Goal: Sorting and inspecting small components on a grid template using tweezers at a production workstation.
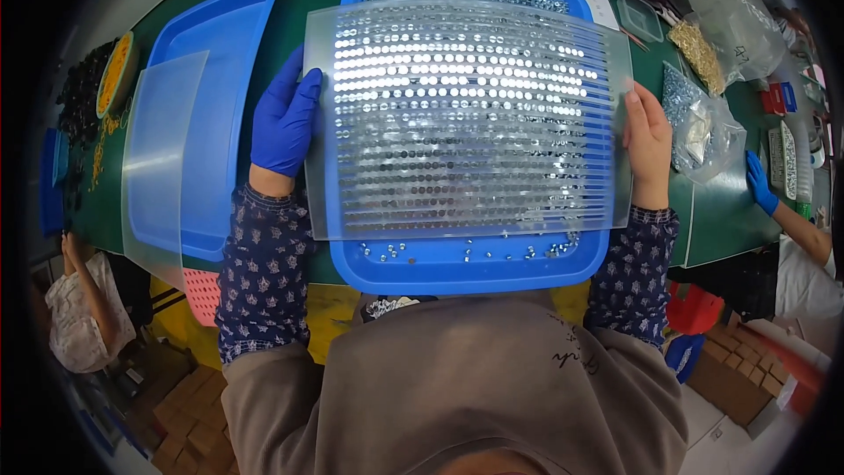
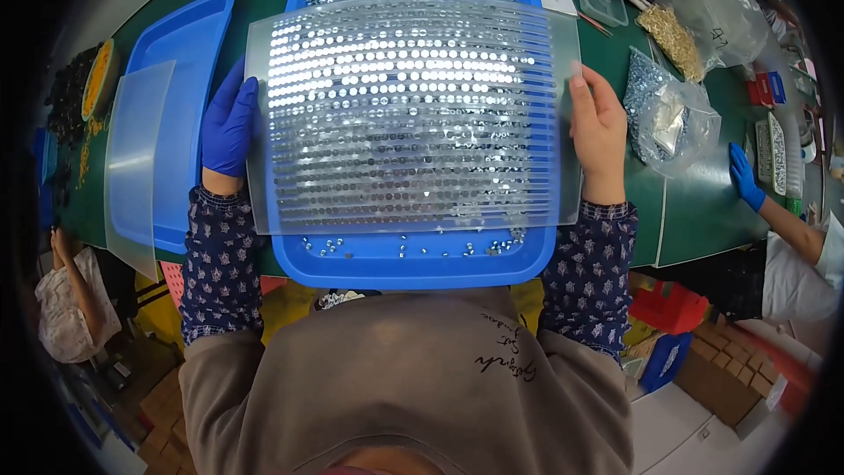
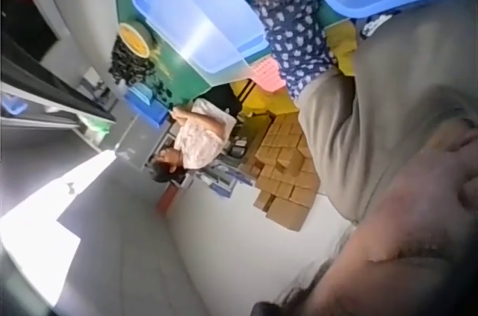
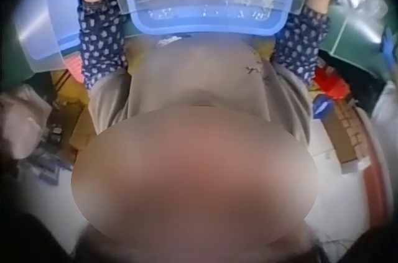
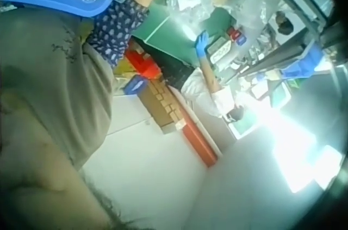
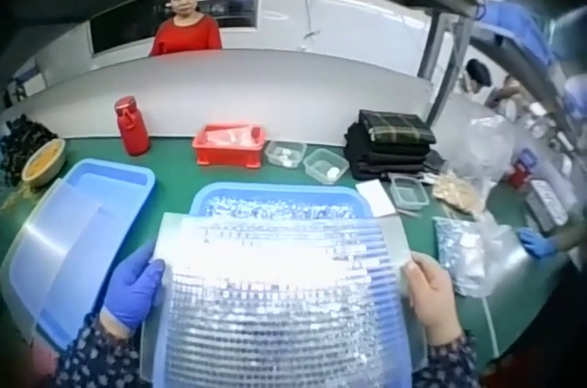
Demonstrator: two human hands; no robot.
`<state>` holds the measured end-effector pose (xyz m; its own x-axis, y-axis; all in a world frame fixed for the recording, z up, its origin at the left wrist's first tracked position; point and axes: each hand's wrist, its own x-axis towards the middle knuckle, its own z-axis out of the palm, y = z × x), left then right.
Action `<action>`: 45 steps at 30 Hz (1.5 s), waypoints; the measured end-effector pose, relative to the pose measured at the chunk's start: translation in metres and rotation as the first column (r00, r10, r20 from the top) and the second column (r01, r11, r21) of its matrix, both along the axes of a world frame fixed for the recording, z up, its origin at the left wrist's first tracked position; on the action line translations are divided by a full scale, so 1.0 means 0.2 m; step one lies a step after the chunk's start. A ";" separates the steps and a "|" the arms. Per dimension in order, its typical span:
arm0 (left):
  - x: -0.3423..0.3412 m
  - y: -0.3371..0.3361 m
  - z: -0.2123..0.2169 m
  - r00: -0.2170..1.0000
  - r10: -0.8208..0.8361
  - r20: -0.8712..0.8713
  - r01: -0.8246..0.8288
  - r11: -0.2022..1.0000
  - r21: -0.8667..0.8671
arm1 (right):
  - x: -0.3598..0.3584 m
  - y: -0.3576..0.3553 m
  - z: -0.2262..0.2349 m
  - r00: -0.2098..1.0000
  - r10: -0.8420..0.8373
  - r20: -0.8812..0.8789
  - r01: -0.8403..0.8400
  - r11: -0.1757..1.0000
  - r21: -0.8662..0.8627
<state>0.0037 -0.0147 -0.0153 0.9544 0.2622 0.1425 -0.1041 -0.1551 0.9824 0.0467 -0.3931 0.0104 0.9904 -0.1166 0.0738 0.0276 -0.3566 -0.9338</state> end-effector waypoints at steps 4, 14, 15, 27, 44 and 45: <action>0.01 0.02 0.03 0.999 0.003 -0.035 -0.006 0.996 -0.093 | -0.01 0.01 -0.02 1.000 -0.008 0.014 0.007 0.999 0.050; 0.01 0.04 0.04 1.000 0.005 0.027 -0.003 0.997 -0.078 | -0.03 0.05 -0.01 0.998 0.013 0.055 -0.016 0.998 0.058; 0.01 0.04 0.02 0.999 0.012 0.033 -0.010 0.999 -0.044 | -0.02 0.01 0.00 0.998 0.031 0.050 -0.032 0.999 0.029; 0.02 0.02 -0.01 0.996 -0.003 0.091 0.001 1.000 0.027 | -0.01 0.03 0.00 0.999 0.015 0.041 -0.014 1.000 -0.025; -0.03 0.01 0.05 0.999 -0.039 0.012 0.038 0.994 0.099 | -0.03 0.00 0.01 0.997 -0.032 -0.064 0.033 0.999 0.022; -0.03 0.01 0.05 0.999 -0.050 0.010 0.049 0.994 0.094 | -0.03 0.00 0.00 0.997 -0.043 -0.066 0.044 0.999 0.017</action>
<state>-0.0014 -0.0124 -0.0046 0.9640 0.1995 0.1760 -0.1259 -0.2407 0.9624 0.0414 -0.3929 0.0113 0.9870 -0.1603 0.0062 -0.0491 -0.3388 -0.9396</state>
